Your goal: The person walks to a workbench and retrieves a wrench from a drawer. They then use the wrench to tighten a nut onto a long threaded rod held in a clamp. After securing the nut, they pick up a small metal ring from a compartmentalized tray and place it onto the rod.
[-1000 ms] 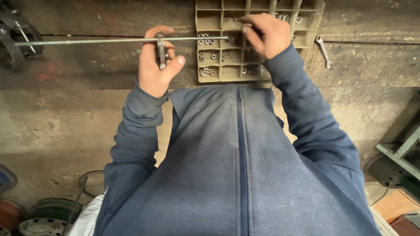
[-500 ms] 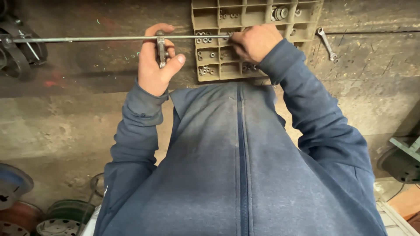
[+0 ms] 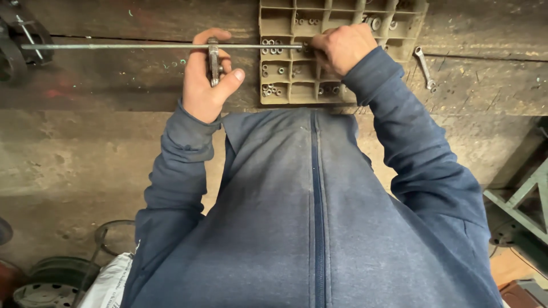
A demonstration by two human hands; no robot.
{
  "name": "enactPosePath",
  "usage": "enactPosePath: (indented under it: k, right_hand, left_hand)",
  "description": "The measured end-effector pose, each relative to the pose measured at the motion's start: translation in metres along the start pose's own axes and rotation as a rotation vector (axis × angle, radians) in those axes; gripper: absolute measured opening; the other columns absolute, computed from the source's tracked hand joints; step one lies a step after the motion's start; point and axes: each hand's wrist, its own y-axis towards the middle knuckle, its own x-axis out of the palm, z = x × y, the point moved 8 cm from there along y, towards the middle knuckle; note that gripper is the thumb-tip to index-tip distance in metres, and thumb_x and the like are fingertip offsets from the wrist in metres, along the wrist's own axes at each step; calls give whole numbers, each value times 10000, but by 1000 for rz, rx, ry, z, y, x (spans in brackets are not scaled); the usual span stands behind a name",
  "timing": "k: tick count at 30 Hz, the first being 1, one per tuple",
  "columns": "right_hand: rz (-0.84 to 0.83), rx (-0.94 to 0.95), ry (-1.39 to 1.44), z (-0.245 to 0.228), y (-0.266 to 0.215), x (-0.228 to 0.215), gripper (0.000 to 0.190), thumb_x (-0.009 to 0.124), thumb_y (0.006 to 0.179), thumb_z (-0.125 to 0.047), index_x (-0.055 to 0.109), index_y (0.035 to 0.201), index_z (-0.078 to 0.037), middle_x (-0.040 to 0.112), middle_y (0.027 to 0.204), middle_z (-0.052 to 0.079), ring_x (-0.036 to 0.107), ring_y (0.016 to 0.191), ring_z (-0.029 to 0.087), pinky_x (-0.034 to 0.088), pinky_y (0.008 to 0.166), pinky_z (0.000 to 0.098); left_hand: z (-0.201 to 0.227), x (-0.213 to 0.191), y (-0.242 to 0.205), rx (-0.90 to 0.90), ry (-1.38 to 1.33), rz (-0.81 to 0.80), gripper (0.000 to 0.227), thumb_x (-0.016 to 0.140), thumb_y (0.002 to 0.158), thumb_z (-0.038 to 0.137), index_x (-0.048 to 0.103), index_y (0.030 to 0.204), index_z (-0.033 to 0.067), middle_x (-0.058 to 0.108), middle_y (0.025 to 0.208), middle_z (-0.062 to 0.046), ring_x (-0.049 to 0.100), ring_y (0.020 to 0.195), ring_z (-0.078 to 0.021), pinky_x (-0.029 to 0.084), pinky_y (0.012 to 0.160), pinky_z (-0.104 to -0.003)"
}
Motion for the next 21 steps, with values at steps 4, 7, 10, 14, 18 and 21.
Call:
enactPosePath:
  k: [4,7,10,14,18,21]
  right_hand:
    - [8,-19,-28,-8,5,-5,159,681,901,-282,736,997,-169,714,787,70,688,696,315,512,581,455]
    - [39,-28,-84,-9,6,4,128,661,900,-251,735,972,-175,717,798,58,699,723,286,522,598,434]
    - [86,-83,-175,-9,9,15,95,636,913,-214,720,935,-176,723,855,33,712,807,245,539,659,403]
    - [152,-230,-330,-22,14,16,133,611,917,-215,723,976,-175,697,880,6,697,845,188,540,697,354]
    - [136,-320,-365,-26,18,7,148,614,905,-243,717,985,-174,686,883,-6,688,838,176,539,693,338]
    - [51,-423,-352,-30,17,9,91,621,913,-232,685,917,-168,684,894,-23,693,874,175,553,737,337]
  left_hand:
    - [-1,0,2,-10,-1,-8,564,768,959,89,503,1456,111,516,1040,4,514,957,-95,478,883,-264]
    - [-1,1,3,-7,-6,-14,566,771,963,95,501,1460,112,517,1037,5,513,957,-95,477,884,-263]
    - [0,2,3,-16,-25,-20,562,769,965,98,502,1459,113,510,1024,4,508,935,-90,475,881,-264]
    - [1,2,4,-9,3,-20,570,781,961,104,505,1459,115,515,1045,5,514,908,-83,476,880,-262]
    - [1,-1,3,-21,-19,-17,567,782,966,107,505,1460,116,509,1000,7,511,912,-81,476,880,-260]
    - [0,-3,2,-12,-30,-2,571,787,967,112,500,1461,118,511,1041,6,507,903,-79,472,874,-259]
